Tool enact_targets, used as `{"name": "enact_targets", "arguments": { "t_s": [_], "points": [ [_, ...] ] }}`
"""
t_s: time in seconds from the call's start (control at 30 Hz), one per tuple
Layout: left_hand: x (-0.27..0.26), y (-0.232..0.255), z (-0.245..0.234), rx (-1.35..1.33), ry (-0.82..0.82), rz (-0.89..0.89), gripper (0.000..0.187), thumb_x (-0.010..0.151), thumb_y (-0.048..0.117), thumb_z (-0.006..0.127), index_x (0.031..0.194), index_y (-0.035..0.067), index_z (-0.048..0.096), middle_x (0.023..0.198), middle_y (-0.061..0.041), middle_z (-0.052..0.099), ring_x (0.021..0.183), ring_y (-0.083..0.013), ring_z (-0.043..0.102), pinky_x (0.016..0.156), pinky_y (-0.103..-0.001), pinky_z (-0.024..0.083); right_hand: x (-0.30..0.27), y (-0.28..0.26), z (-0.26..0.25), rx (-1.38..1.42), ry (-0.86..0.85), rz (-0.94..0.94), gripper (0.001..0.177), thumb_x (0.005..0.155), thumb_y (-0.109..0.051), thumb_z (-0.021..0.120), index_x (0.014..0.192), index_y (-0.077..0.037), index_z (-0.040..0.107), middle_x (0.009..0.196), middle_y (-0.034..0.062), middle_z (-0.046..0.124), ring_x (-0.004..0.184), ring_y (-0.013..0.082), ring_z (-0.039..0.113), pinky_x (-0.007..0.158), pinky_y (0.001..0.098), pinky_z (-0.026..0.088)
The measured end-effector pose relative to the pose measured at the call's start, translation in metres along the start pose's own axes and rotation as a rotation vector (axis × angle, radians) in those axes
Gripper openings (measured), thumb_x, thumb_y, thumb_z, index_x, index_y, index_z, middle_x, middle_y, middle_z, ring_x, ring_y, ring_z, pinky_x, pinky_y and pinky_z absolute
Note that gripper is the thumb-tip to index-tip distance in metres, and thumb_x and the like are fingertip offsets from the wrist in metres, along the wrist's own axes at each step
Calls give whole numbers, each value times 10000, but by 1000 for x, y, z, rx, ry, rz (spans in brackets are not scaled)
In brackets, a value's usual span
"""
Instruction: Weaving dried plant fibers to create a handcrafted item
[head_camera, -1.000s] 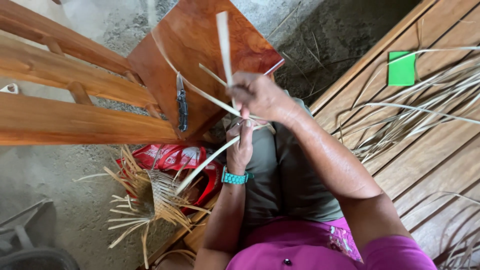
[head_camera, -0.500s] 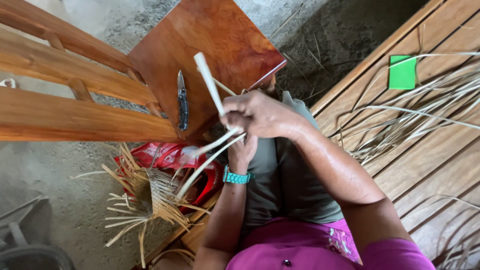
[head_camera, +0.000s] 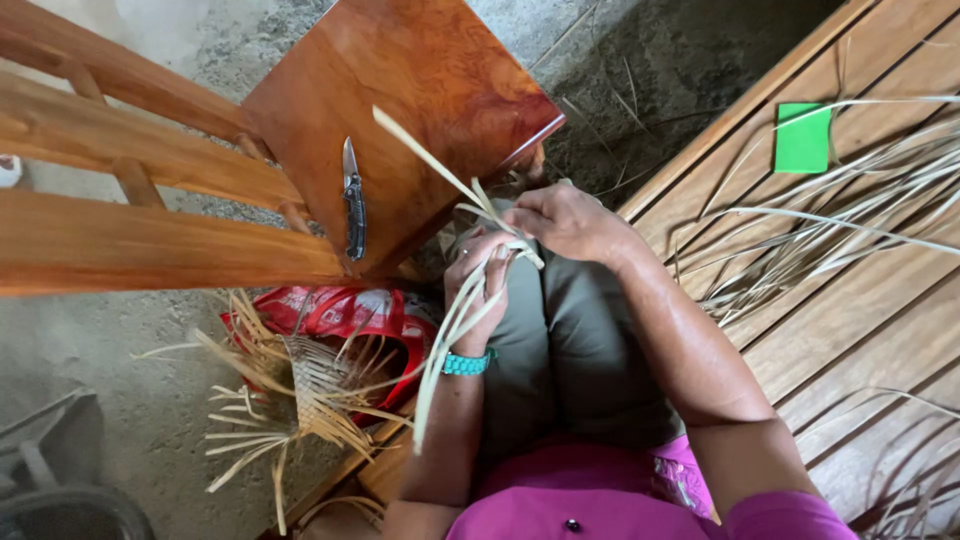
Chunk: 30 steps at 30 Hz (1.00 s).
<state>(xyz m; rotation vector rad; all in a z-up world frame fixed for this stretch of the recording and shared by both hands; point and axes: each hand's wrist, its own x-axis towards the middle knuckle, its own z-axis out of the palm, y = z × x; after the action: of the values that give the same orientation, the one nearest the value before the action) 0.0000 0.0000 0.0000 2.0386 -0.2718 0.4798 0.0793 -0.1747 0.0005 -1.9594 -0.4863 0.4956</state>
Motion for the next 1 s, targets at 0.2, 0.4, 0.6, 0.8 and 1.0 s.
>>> {"name": "enact_targets", "arguments": {
  "t_s": [0.2, 0.4, 0.6, 0.8, 1.0],
  "points": [
    [8, 19, -8, -11, -116, -8, 138, 1004, 142, 597, 1030, 126, 732, 962, -90, 721, 972, -305, 715, 984, -434, 542, 12, 6, 7, 60, -47, 260, 166, 857, -504, 739, 873, -348, 791, 774, -25, 745, 839, 227, 734, 758, 360, 556],
    [1, 6, -8, -5, -88, -25, 148, 1001, 128, 586, 1001, 153, 731, 880, -64, 685, 890, -295, 692, 986, -443, 520, 1, -4, 3, 138, 51, 227, 125, 855, -364, 749, 939, -287, 801, 745, 55, 732, 838, 244, 745, 772, 408, 557],
    [2, -7, -6, 100, -39, 22, 158, 1020, 181, 568, 971, 142, 713, 871, -61, 688, 880, -268, 677, 981, -393, 504, -5, 4, -6, 420, 2, -105, 116, 903, -138, 736, 1005, -112, 786, 753, 27, 736, 769, 100, 630, 741, 301, 550],
    [-2, -16, -6, 66, -43, 29, 139, 1028, 209, 581, 968, 146, 689, 849, -30, 691, 842, -227, 688, 921, -337, 506, -16, -8, -6, 253, -128, -125, 219, 844, -92, 767, 1062, -110, 750, 902, 84, 697, 835, 197, 597, 729, 336, 530],
    [-2, -9, -15, 310, -114, 169, 127, 994, 24, 566, 910, 10, 660, 861, -142, 688, 836, -330, 694, 883, -403, 514, -24, -23, 3, 255, 36, -402, 160, 840, -114, 844, 935, -72, 723, 882, 90, 606, 862, 246, 600, 777, 371, 517]
  ]
}}
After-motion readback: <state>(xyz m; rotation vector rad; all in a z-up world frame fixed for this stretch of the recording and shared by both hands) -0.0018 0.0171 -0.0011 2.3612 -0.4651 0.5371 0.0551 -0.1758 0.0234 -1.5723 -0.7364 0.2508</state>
